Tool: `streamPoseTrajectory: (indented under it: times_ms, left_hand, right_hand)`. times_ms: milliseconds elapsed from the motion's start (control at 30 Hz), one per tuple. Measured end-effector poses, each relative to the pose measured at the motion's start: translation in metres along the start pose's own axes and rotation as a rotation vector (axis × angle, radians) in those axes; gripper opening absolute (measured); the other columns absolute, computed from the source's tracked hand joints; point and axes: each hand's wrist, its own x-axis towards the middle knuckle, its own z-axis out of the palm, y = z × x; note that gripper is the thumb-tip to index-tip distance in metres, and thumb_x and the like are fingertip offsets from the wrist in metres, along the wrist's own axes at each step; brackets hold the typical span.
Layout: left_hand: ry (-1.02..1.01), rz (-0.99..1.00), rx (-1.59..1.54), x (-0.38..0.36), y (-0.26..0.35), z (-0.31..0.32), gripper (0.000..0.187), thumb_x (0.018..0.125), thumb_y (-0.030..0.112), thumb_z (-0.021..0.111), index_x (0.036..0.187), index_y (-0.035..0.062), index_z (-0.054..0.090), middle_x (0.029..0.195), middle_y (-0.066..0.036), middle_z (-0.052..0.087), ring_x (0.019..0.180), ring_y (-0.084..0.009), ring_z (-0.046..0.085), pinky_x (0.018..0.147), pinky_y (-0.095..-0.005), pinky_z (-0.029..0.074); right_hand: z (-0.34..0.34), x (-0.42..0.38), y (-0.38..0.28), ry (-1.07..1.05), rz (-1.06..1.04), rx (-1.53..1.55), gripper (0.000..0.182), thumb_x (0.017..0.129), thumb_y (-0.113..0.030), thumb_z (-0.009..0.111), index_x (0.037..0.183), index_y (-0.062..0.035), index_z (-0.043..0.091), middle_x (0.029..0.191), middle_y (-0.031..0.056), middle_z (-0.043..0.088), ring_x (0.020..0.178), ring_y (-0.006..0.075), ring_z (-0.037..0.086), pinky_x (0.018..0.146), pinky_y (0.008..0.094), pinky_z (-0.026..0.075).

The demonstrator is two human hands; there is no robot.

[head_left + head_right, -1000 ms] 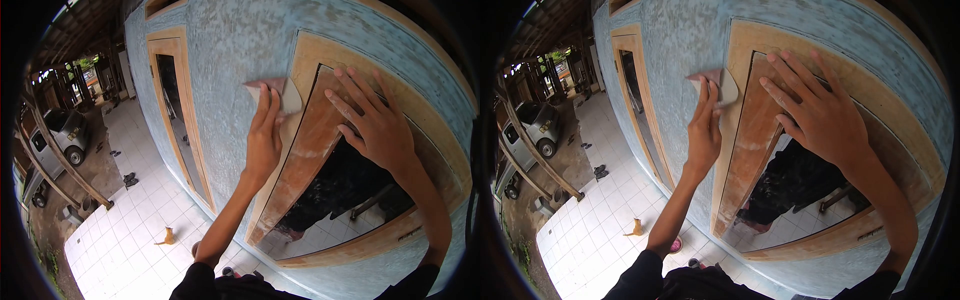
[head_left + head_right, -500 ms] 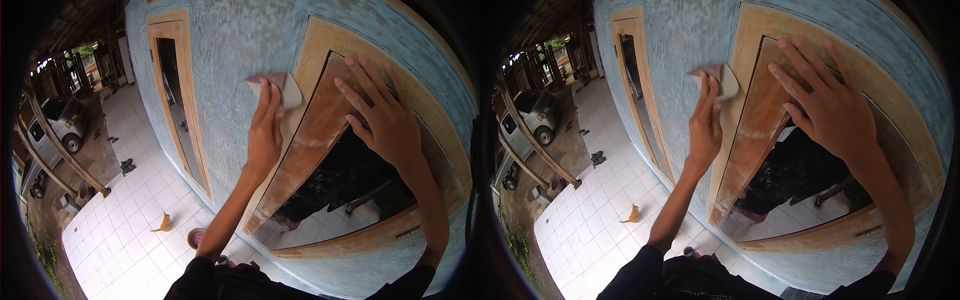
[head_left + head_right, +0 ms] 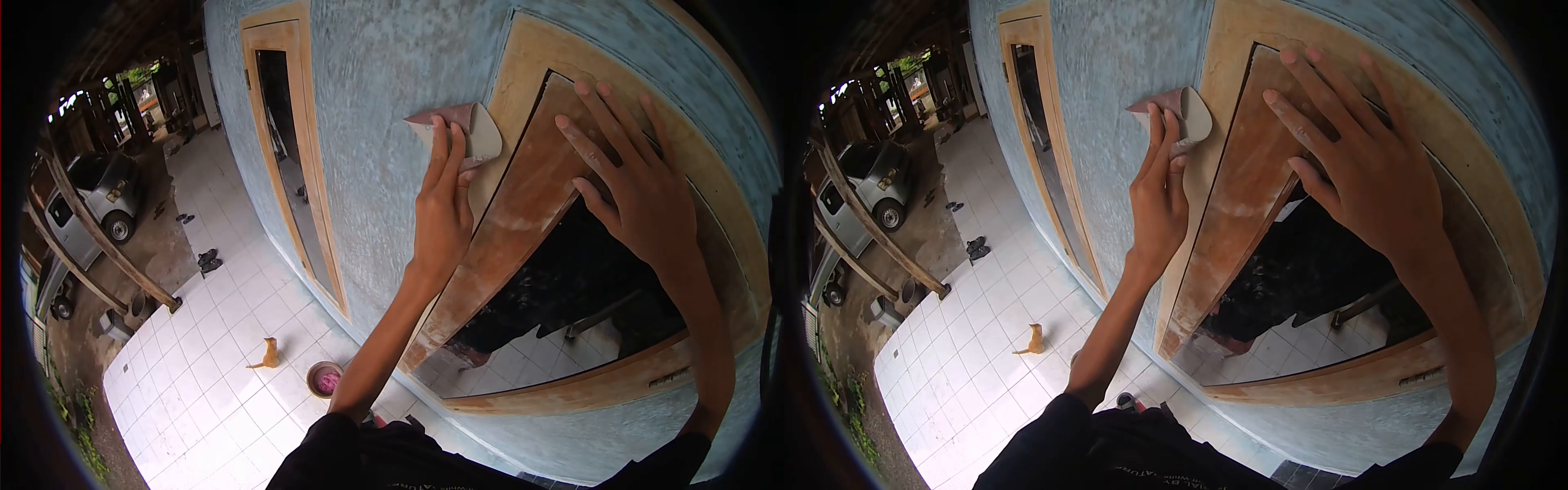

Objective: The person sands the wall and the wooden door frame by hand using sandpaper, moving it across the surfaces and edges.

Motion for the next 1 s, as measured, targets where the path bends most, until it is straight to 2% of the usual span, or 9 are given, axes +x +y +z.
streamPoseTrajectory:
  times_ms: [200,433,667,767,833,1000]
  left_hand:
    - [-0.008,0.038,0.049,-0.034,-0.004,0.008,0.054,0.101,-0.005,0.044,0.154,0.0058,0.041,0.165,-0.018,0.026,0.142,-0.0402,0.037,0.106,-0.0426,0.049]
    - [-0.012,-0.016,-0.009,-0.005,-0.002,-0.002,0.054,0.102,-0.004,0.045,0.155,0.0068,0.04,0.165,-0.018,0.025,0.143,-0.0398,0.036,0.108,-0.0426,0.048]
    - [-0.044,0.007,0.07,-0.034,-0.008,0.0,0.052,0.104,0.0,0.044,0.155,0.0073,0.041,0.164,-0.018,0.028,0.141,-0.0392,0.04,0.103,-0.042,0.05]
    - [-0.026,-0.011,0.047,-0.018,-0.004,-0.004,0.052,0.103,-0.001,0.044,0.155,0.0068,0.041,0.165,-0.018,0.027,0.143,-0.039,0.037,0.109,-0.0429,0.047]
    - [-0.052,-0.093,-0.046,-0.014,-0.003,-0.006,0.054,0.102,-0.004,0.045,0.155,0.0071,0.04,0.165,-0.018,0.025,0.144,-0.0397,0.035,0.11,-0.0431,0.045]
    - [-0.032,0.011,0.037,-0.04,-0.009,0.003,0.053,0.102,-0.003,0.045,0.154,0.0065,0.041,0.164,-0.019,0.027,0.143,-0.0406,0.037,0.105,-0.0426,0.049]
  right_hand:
    - [-0.001,0.0,-0.001,-0.006,0.008,-0.009,0.065,0.091,-0.03,0.067,0.152,-0.0233,0.047,0.162,0.0058,0.038,0.151,0.0249,0.033,0.126,0.0507,0.023]
    - [0.0,0.0,-0.002,-0.005,0.014,-0.009,0.065,0.09,-0.03,0.067,0.152,-0.0244,0.047,0.162,0.0052,0.038,0.151,0.0242,0.033,0.126,0.0507,0.023]
    - [0.002,-0.001,-0.001,0.003,0.015,-0.007,0.066,0.09,-0.03,0.068,0.152,-0.0249,0.047,0.163,0.0045,0.037,0.151,0.0231,0.033,0.126,0.0499,0.022]
    - [0.001,-0.001,-0.001,0.004,0.01,-0.005,0.067,0.089,-0.03,0.068,0.152,-0.025,0.046,0.163,0.0044,0.037,0.151,0.023,0.033,0.126,0.0497,0.022]
    - [0.001,-0.001,-0.001,0.004,0.015,-0.005,0.067,0.089,-0.03,0.068,0.153,-0.0252,0.046,0.163,0.0044,0.037,0.151,0.023,0.033,0.126,0.0497,0.022]
    - [-0.001,0.0,0.0,-0.011,0.01,-0.002,0.068,0.088,-0.028,0.069,0.152,-0.0242,0.046,0.163,0.0051,0.037,0.15,0.0242,0.034,0.126,0.0506,0.023]
